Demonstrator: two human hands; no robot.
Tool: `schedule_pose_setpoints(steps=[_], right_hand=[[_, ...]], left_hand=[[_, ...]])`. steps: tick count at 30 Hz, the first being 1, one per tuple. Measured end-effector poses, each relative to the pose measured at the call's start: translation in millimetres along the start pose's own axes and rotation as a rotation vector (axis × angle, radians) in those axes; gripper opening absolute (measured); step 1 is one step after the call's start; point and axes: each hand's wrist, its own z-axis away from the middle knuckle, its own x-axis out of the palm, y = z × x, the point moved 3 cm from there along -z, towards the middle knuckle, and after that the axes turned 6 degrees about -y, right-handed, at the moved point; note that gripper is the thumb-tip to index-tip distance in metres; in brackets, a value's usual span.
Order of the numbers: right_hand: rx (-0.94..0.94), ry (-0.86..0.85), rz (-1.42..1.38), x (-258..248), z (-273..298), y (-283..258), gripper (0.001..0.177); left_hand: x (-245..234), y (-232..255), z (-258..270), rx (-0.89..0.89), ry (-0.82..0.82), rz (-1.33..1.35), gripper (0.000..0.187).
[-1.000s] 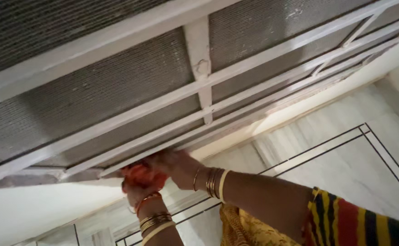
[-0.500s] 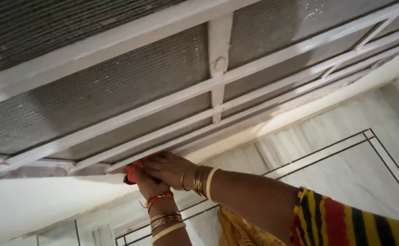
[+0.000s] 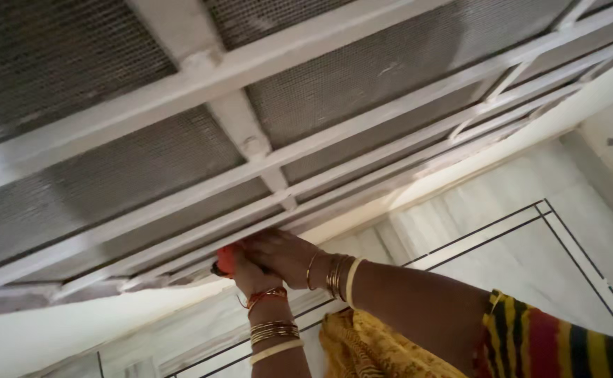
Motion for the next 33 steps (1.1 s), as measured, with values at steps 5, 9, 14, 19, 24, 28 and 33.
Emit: schedule_pose_setpoints(steps=[5,9,14,19,24,28,33], right_hand=[[0.08,0.001,-0.054,-21.2,35.1,26.3,0.062],[0.09,0.031,-0.035,-40.6,65.3,46.8,0.061],[0.056,0.073,-0.082,-71.6,99.7,70.7,0.062],[0.07,0.104,-0.147,-110.0,133.7,89.8,0.054],[0.106,0.177,-0.23,-142.3,169.8,107.3,0.045],[0.232,0.146,-0.354,-154.8,198.3,131.6,0.041],[0.21,0.1,-0.094,-161.6,244.0,167.3,0.06]], left_hand=[[25.6,-45.9,11.2,0.009,-0.057,-0.018,0.039],[45.0,-78.3,25.4,-0.122,0.004,-0.062,0.039],[67.3,-126.6,36.0,-0.145,-0.055,-0.043,0.035],[92.7,-174.4,52.3,-0.159,-0.084,-0.038,0.032],[129.6,-209.8,78.4,-0.095,-0.166,-0.012,0.031],[160.8,-238.1,106.9,-0.274,-0.045,-0.068,0.033],[196.0,-280.5,134.4,-0.272,-0.164,-0.023,0.035]])
